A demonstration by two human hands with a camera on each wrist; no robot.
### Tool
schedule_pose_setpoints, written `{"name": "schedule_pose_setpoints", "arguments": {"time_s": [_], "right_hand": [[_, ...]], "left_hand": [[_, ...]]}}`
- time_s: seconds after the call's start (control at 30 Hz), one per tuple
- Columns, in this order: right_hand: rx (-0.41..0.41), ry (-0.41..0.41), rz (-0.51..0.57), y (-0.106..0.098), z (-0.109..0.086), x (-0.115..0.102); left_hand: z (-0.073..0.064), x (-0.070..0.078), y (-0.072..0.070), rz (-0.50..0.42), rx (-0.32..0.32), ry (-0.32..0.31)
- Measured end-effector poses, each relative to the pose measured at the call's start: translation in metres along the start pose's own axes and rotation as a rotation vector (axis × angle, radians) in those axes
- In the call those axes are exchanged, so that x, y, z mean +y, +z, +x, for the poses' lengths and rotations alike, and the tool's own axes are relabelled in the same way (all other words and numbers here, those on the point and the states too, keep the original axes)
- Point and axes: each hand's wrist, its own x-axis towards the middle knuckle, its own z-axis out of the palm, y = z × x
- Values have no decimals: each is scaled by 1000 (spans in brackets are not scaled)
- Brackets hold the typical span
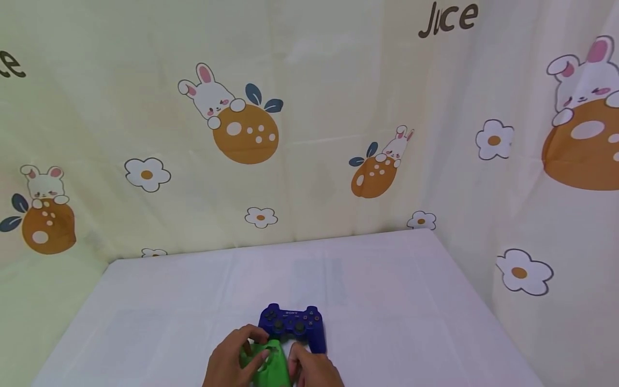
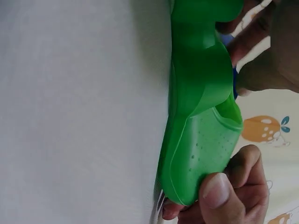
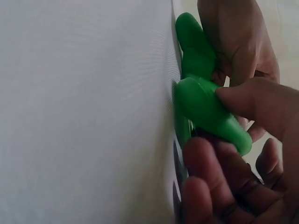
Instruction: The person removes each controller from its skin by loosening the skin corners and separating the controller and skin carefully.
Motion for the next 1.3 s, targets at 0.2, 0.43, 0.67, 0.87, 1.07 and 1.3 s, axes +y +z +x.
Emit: {"name": "schedule_pose_setpoints", "arguments": {"time_s": [0.2, 0.43, 0.67, 0.87, 1.07, 1.3], "right_hand": [[27, -70, -15, 11, 2, 26], [-59, -153, 100, 10, 1, 9], [-94, -95, -4, 7, 2, 17], [-77, 20, -25, 0, -1, 6], [-8, 44, -18, -5, -5, -8], [-92, 79, 55, -5, -2, -10]], "left_hand": [[3, -1, 1, 9, -30, -23], [4, 0, 3, -14, -8, -82], [0, 2, -5, -13, -86, -45], [-12, -2, -19, 28, 113, 104], [-26, -11, -50, 27, 128, -155], [-35, -45, -72, -29, -146, -459]]}}
